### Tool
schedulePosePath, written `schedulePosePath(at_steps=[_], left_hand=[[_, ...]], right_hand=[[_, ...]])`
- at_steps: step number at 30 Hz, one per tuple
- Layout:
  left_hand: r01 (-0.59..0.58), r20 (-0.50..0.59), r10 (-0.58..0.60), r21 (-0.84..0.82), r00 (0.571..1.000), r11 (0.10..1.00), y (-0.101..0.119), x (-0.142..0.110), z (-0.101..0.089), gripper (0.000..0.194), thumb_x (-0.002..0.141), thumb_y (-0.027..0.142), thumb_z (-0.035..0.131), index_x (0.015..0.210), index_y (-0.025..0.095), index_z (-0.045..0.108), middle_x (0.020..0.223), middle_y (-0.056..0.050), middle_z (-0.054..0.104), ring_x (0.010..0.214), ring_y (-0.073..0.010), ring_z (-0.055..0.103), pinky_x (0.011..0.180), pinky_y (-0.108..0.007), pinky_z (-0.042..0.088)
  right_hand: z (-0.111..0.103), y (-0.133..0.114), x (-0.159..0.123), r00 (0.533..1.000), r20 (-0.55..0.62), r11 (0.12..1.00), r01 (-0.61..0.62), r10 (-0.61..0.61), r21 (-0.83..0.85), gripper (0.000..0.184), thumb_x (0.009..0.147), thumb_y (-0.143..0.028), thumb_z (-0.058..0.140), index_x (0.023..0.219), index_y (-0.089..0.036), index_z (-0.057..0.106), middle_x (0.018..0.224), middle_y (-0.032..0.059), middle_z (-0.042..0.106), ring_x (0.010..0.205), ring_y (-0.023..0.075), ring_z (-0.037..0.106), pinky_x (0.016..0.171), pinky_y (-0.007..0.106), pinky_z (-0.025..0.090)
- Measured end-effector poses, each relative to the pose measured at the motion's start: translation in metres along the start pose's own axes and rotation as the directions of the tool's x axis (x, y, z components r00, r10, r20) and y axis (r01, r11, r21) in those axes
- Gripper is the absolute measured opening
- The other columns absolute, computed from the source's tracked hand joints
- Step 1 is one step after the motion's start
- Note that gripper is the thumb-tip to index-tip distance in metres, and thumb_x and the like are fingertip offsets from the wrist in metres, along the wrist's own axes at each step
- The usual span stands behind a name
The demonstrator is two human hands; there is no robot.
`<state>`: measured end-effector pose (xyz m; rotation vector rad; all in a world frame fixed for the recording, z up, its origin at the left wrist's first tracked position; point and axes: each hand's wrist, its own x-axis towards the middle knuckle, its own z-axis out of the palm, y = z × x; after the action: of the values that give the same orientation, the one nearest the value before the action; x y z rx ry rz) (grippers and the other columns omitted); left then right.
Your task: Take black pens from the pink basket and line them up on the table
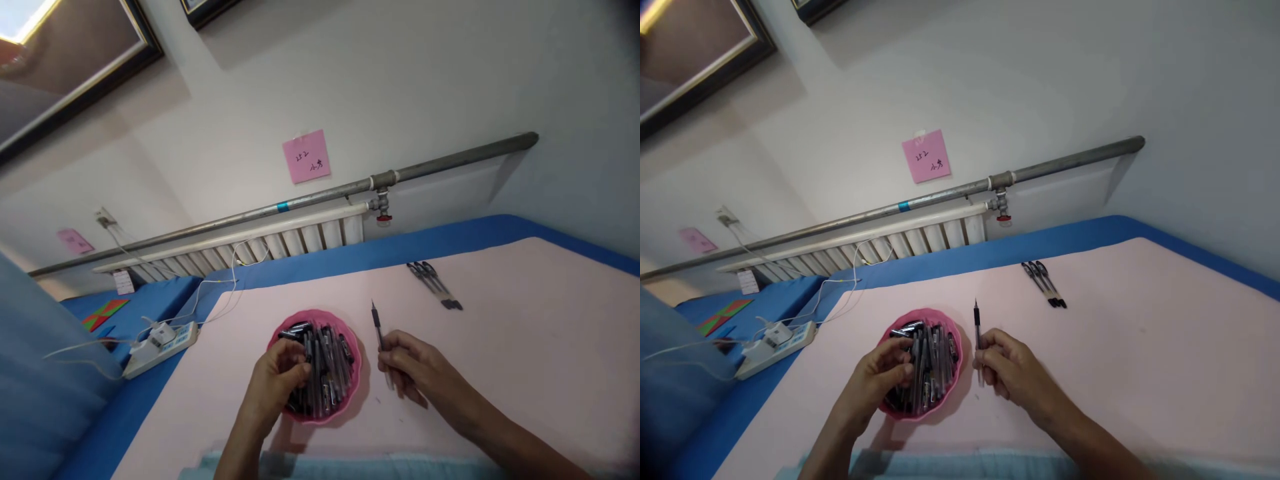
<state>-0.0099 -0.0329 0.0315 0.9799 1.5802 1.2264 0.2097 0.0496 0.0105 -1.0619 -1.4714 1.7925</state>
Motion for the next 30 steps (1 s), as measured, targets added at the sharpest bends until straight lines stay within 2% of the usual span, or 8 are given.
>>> schedulePosePath(at_steps=[3, 7, 10, 14, 19, 23, 30], left_hand=[[0.073, 0.101, -0.065, -0.083, 0.993, 0.994, 0.002, -0.004, 0.011, 0.031, 0.062, 0.025, 0.069, 0.091, 0.017, 0.063, 0.070, 0.001, 0.060, 0.060, -0.0099, 0.053, 0.061, -0.024, 0.042], [0.118, 0.172, -0.085, -0.193, 0.981, 0.974, 0.001, -0.008, 0.023, 0.020, 0.062, 0.025, 0.071, 0.078, 0.015, 0.064, 0.070, -0.002, 0.064, 0.061, -0.0107, 0.057, 0.061, -0.023, 0.043], [0.137, 0.142, -0.098, -0.297, 0.985, 0.945, 0.001, -0.009, 0.031, 0.021, 0.059, 0.025, 0.074, 0.073, 0.014, 0.061, 0.066, -0.002, 0.065, 0.053, -0.0083, 0.056, 0.053, -0.020, 0.042], [0.234, 0.145, -0.191, -0.400, 0.971, 0.886, 0.002, -0.012, 0.041, 0.027, 0.058, 0.027, 0.075, 0.072, 0.015, 0.055, 0.052, 0.001, 0.061, 0.041, -0.0077, 0.053, 0.043, -0.017, 0.038], [0.248, 0.191, -0.172, -0.515, 0.966, 0.821, 0.001, -0.016, 0.049, 0.027, 0.060, 0.022, 0.075, 0.069, 0.014, 0.051, 0.059, -0.004, 0.065, 0.050, -0.0094, 0.059, 0.048, -0.018, 0.045], [0.247, 0.174, -0.180, -0.557, 0.968, 0.793, -0.004, -0.016, 0.053, 0.022, 0.064, 0.019, 0.073, 0.070, 0.013, 0.052, 0.062, -0.005, 0.066, 0.057, -0.0105, 0.061, 0.052, -0.019, 0.048], [0.246, 0.202, -0.157, -0.562, 0.967, 0.790, -0.004, -0.016, 0.055, 0.021, 0.064, 0.018, 0.072, 0.067, 0.013, 0.053, 0.064, -0.006, 0.065, 0.057, -0.0101, 0.060, 0.051, -0.019, 0.048]], right_hand=[[0.004, 0.000, -0.002, 1.000, 0.030, 0.999, -0.007, 0.006, 0.039, 0.014, 0.073, -0.031, 0.051, 0.067, -0.019, 0.047, 0.048, -0.0049, 0.053, 0.035, 0.0059, 0.041, 0.033, 0.018, 0.022], [0.011, -0.005, -0.007, 0.999, 0.047, 0.984, 0.018, -0.026, 0.178, 0.012, 0.070, -0.027, 0.055, 0.071, -0.019, 0.046, 0.051, -0.0054, 0.056, 0.035, 0.0055, 0.042, 0.033, 0.018, 0.025], [0.016, -0.010, -0.011, 0.999, 0.026, 0.965, 0.029, -0.038, 0.260, 0.012, 0.069, -0.026, 0.056, 0.072, -0.019, 0.047, 0.051, -0.0052, 0.057, 0.035, 0.0060, 0.045, 0.033, 0.018, 0.026], [0.023, -0.009, -0.014, 0.997, -0.004, 0.952, 0.072, -0.075, 0.296, 0.013, 0.067, -0.027, 0.057, 0.071, -0.018, 0.047, 0.059, -0.0009, 0.062, 0.039, 0.0081, 0.050, 0.033, 0.018, 0.026], [0.027, -0.006, -0.018, 0.989, -0.043, 0.936, 0.149, -0.143, 0.319, 0.019, 0.069, -0.031, 0.060, 0.072, -0.019, 0.045, 0.063, 0.0001, 0.064, 0.045, 0.0108, 0.054, 0.040, 0.020, 0.034], [0.028, -0.008, -0.019, 0.982, -0.056, 0.924, 0.191, -0.183, 0.332, 0.018, 0.070, -0.030, 0.061, 0.073, -0.019, 0.047, 0.063, -0.0008, 0.062, 0.047, 0.0105, 0.054, 0.047, 0.023, 0.040], [0.029, -0.010, -0.022, 0.973, -0.060, 0.930, 0.232, -0.224, 0.284, 0.015, 0.071, -0.027, 0.060, 0.072, -0.019, 0.047, 0.063, -0.0012, 0.062, 0.047, 0.0100, 0.053, 0.044, 0.022, 0.038]])
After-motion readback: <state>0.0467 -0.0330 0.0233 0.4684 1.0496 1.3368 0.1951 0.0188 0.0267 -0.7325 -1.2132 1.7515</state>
